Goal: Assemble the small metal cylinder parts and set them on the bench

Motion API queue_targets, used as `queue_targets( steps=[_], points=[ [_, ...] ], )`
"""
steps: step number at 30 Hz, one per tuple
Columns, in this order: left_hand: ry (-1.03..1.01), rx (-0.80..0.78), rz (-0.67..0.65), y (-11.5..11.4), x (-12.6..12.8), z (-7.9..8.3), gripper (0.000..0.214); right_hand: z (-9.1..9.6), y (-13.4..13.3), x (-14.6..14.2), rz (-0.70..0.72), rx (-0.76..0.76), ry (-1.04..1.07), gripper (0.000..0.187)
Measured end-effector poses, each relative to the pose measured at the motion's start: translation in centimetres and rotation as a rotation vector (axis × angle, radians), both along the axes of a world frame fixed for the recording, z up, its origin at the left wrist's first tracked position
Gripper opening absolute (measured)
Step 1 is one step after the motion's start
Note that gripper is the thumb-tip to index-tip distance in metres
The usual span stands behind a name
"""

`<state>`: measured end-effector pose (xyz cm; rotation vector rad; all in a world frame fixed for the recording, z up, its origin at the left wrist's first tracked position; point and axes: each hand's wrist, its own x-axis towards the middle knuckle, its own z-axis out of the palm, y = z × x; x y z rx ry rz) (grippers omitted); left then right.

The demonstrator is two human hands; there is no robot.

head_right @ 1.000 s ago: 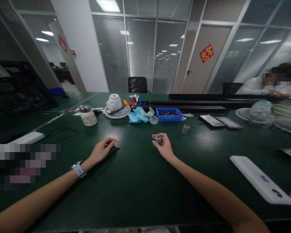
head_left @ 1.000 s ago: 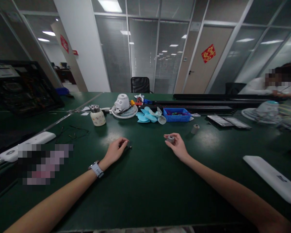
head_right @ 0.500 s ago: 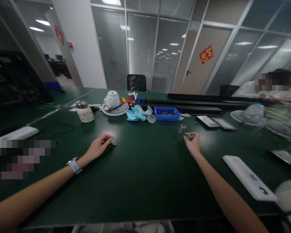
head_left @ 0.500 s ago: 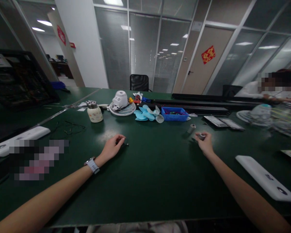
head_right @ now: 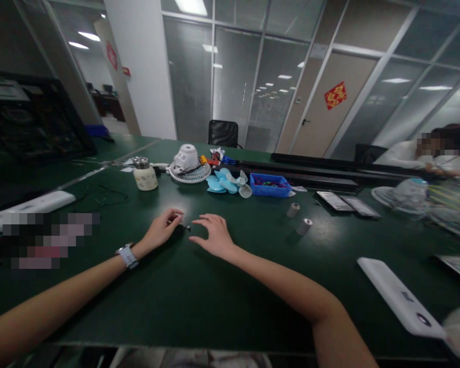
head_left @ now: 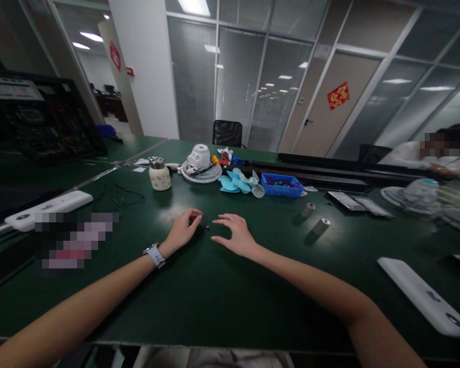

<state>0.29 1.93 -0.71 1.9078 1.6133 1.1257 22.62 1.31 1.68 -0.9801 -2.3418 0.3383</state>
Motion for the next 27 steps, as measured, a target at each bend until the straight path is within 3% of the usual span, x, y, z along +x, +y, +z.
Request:
queue_targets(
  steps=[4,8,10,12,15,19,22,27],
  points=[
    [-0.021,0.017,-0.019,0.0,0.0,0.1,0.032,-2.1,2.5,-3.9,-0.13,-0.077,0.004,0.03],
    [-0.002,0.011,-0.034,0.0,-0.1,0.0,0.031,-2.0,2.9,-2.7,-0.131,-0.008,0.043,0.018],
    [0.009,0.006,-0.021,0.0,-0.2,-0.1,0.032,-1.3,2.6,0.4,-0.139,0.087,0.068,0.018],
    [0.011,0.005,-0.014,0.1,-0.3,-0.2,0.032,-0.5,2.5,5.4,-0.222,0.213,0.096,0.021],
    [0.01,0.008,-0.03,0.2,-0.2,-0.3,0.031,0.4,3.0,14.8,-0.498,0.415,0.117,0.027],
    [0.021,-0.008,-0.022,0.3,-0.1,-0.2,0.031,0.6,3.5,25.4,-0.862,0.478,0.07,0.037],
    [0.02,-0.025,-0.015,0.3,0.0,-0.2,0.033,0.0,3.3,28.8,-1.022,0.34,0.019,0.039],
    [0.018,-0.037,-0.012,0.3,-0.1,-0.3,0.035,-0.5,3.1,29.1,-1.13,0.023,0.105,0.04]
  ],
)
